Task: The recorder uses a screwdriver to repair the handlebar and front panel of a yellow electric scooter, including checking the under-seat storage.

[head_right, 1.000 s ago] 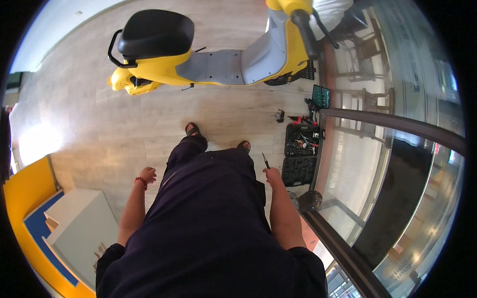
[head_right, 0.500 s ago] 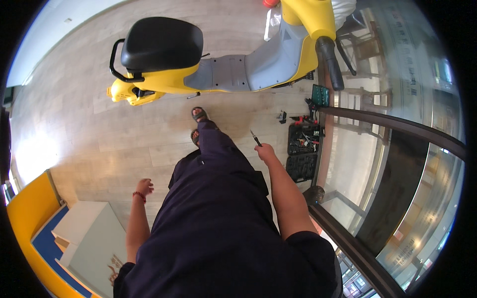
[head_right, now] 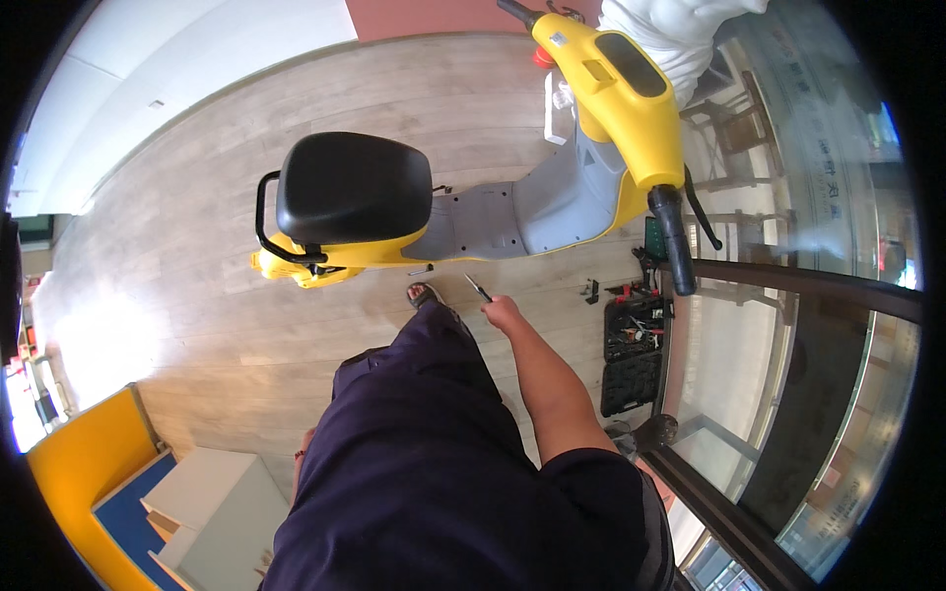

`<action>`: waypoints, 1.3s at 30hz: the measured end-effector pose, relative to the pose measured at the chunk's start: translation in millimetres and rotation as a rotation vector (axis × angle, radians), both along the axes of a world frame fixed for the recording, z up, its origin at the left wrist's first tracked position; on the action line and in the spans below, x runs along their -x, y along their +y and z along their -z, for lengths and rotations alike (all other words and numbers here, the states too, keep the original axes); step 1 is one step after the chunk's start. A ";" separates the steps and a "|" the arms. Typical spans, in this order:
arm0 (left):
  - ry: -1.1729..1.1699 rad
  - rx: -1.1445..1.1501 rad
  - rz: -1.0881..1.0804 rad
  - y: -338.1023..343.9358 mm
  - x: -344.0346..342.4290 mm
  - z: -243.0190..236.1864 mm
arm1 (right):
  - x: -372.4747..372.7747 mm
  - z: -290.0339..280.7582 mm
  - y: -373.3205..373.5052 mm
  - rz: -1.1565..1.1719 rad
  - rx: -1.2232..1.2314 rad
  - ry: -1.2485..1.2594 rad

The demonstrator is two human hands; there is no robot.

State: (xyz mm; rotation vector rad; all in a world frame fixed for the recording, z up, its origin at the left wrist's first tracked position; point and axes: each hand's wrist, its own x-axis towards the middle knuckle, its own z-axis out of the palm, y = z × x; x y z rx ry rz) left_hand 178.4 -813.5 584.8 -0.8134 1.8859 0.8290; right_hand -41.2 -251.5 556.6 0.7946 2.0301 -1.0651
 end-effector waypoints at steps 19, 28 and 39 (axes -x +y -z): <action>-0.063 -0.032 -0.091 -190.9 211.9 -52.8 | -51.7 19.0 -125.9 0.283 -0.203 -0.181; -0.349 0.093 -0.101 -403.5 230.4 -41.3 | -32.9 -18.9 -345.8 0.755 -0.195 0.126; 0.117 -0.080 -0.144 -382.0 349.9 -66.9 | 142.1 -118.7 -365.4 0.638 -0.373 0.609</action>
